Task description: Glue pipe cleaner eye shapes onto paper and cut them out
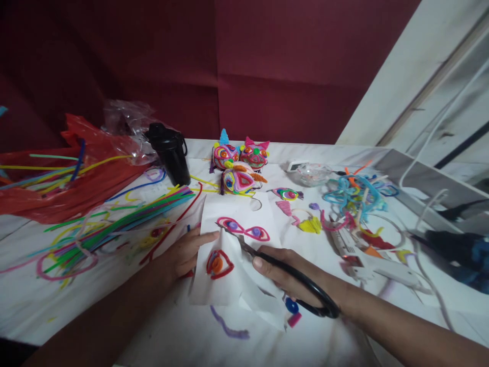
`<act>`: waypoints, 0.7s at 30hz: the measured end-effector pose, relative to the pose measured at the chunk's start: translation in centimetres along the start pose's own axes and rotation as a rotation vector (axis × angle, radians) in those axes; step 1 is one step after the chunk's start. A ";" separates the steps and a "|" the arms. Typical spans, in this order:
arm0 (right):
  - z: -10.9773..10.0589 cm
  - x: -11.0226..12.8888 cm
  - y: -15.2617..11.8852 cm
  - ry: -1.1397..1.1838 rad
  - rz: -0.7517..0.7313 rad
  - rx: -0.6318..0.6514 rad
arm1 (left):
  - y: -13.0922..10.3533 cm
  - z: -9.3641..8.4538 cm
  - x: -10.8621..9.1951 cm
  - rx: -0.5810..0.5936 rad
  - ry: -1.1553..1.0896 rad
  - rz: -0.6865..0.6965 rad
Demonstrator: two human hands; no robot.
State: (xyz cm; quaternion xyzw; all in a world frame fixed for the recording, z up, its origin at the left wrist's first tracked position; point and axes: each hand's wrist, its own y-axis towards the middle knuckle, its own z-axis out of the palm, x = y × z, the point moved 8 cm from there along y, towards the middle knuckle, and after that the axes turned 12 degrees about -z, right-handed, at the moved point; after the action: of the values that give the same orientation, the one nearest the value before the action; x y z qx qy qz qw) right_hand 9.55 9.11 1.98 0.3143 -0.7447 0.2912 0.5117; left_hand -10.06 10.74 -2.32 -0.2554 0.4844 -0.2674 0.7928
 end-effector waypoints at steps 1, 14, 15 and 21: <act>0.0 0.2 0.0 -0.005 -0.004 -0.003 | 0.0 0.0 0.0 0.006 0.005 0.002; 0.1 -0.5 0.0 0.124 0.072 0.073 | 0.2 0.0 -0.1 0.014 0.039 0.010; 0.1 -0.5 0.0 0.117 0.076 0.080 | 0.1 0.1 -0.1 0.013 0.044 0.008; 0.1 -1.0 0.6 0.119 0.120 0.061 | -0.3 0.1 -0.3 0.000 0.046 0.004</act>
State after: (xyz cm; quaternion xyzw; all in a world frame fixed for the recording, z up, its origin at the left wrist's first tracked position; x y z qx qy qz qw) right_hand 9.29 9.63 0.92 0.2668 -0.7213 0.3621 0.5267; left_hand -10.10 10.77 -1.91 -0.2481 0.5030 -0.2715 0.7821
